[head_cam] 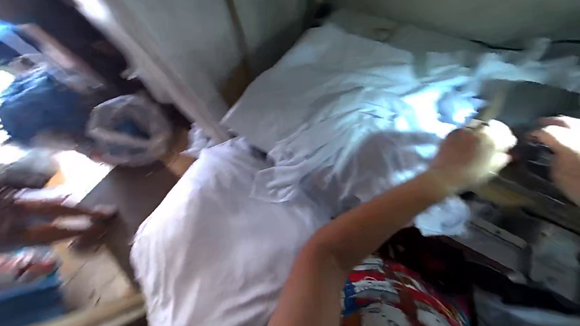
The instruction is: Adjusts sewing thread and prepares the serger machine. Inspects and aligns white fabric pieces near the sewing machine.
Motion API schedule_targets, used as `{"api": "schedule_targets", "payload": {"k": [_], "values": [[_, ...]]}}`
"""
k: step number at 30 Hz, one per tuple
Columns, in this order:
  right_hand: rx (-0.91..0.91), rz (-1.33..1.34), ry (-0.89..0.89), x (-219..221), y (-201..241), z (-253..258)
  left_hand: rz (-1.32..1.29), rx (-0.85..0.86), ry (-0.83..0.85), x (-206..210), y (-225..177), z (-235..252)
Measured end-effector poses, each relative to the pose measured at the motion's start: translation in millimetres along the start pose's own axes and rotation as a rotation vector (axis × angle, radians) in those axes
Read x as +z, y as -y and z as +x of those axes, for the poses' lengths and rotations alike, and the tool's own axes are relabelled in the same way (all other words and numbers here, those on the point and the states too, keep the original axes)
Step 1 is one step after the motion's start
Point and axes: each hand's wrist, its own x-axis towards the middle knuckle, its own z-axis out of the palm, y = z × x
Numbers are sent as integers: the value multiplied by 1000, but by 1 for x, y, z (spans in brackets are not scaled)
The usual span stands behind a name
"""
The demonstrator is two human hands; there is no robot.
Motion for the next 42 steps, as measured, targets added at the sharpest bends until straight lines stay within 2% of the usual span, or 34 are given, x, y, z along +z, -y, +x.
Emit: {"api": "schedule_targets", "payload": {"k": [2,4,9,13,18,20,22,26,31,33,37,39,42], "values": [[73,-130,5,-9,24,3,-27,23,-2,-6,9,5],[103,-184,1,-12,26,3,-49,65,24,-6,20,16],[28,-153,-83,-7,12,5,-30,31,145,-18,24,27],[-10,-90,-134,-6,6,5,25,140,200,-29,10,16],[3,-61,-159,-6,6,5,41,474,83,-19,18,0],[1,-61,-167,-6,7,5,69,546,39,-16,20,-3],[-2,-65,-188,-5,6,5,74,533,-26,-14,20,-4],[2,-70,-211,-2,5,5,-56,378,-178,-16,17,-2],[-17,-73,-219,0,3,5,-83,524,35,-12,15,-6],[-27,-64,-229,-1,2,4,-39,435,48,-11,17,-7],[-22,-73,-212,-2,2,2,82,-51,131,-30,20,13],[-17,-86,-214,-2,4,3,105,-143,181,-32,26,27],[13,-113,-164,-5,10,2,148,-169,189,-29,31,41]]}}
